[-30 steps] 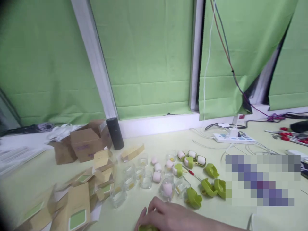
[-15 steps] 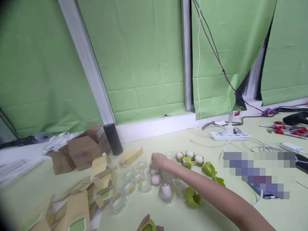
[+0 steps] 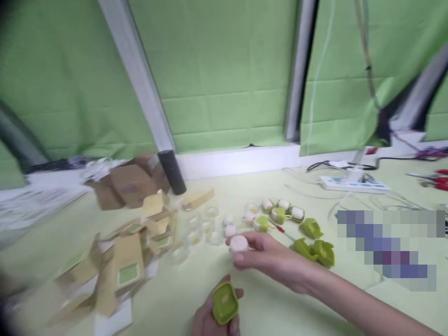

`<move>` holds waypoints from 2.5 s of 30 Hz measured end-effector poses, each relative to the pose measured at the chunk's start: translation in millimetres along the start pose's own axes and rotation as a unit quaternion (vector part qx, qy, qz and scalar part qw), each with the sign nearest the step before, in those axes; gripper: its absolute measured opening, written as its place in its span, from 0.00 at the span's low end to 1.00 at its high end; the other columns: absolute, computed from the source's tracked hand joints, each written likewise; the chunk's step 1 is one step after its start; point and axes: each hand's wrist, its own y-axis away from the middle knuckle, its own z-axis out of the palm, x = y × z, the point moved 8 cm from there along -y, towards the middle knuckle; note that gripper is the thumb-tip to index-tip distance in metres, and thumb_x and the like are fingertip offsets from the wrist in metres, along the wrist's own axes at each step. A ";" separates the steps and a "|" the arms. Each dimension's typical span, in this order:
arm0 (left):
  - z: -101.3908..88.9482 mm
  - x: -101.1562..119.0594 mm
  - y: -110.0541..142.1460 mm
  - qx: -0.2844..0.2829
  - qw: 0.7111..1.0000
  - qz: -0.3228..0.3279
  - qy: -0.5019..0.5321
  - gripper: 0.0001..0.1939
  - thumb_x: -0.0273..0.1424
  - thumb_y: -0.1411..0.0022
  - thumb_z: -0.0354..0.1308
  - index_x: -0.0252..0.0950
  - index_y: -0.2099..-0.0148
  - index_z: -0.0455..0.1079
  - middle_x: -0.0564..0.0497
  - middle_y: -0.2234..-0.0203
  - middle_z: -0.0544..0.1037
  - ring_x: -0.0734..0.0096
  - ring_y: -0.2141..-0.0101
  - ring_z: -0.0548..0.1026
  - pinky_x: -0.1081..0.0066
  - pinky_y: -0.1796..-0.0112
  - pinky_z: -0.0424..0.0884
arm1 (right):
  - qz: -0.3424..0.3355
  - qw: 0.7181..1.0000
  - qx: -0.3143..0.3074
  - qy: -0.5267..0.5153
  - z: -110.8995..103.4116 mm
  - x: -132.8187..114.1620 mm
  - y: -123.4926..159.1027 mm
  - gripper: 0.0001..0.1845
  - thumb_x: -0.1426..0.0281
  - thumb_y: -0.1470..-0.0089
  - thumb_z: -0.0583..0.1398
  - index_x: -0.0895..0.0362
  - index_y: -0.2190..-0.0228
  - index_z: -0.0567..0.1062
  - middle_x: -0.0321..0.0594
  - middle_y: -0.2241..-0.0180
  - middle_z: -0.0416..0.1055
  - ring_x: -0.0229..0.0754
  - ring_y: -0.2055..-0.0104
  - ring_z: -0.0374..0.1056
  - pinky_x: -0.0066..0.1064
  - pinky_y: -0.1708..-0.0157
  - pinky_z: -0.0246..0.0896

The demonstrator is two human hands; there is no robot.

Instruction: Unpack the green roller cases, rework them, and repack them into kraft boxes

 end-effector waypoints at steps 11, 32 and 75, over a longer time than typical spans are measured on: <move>20.2 -8.5 17.0 0.029 0.993 0.048 0.099 0.17 0.40 0.49 0.60 0.37 0.59 0.75 0.49 0.63 0.80 0.67 0.66 0.75 0.74 0.68 0.69 | -0.302 0.876 -0.010 0.377 58.0 -12.8 44.3 0.23 0.70 0.45 0.62 0.51 0.48 0.66 0.43 0.57 0.75 0.45 0.57 0.70 0.32 0.59 0.68; 25.6 -9.1 17.6 0.009 0.999 0.050 -0.016 0.24 0.40 0.52 0.63 0.35 0.54 0.71 0.50 0.70 0.76 0.65 0.70 0.71 0.64 0.62 0.63 | -0.272 0.878 0.053 0.390 65.7 0.3 52.2 0.21 0.83 0.55 0.56 0.54 0.60 0.70 0.41 0.69 0.68 0.42 0.68 0.63 0.30 0.73 0.64; 47.0 7.9 31.3 -0.029 0.962 0.136 -0.233 0.23 0.49 0.53 0.64 0.36 0.69 0.62 0.60 0.81 0.60 0.82 0.80 0.54 0.77 0.79 0.50 | -0.341 0.850 0.040 0.400 57.6 -12.4 58.5 0.10 0.78 0.56 0.54 0.52 0.77 0.57 0.32 0.80 0.62 0.37 0.78 0.55 0.28 0.82 0.43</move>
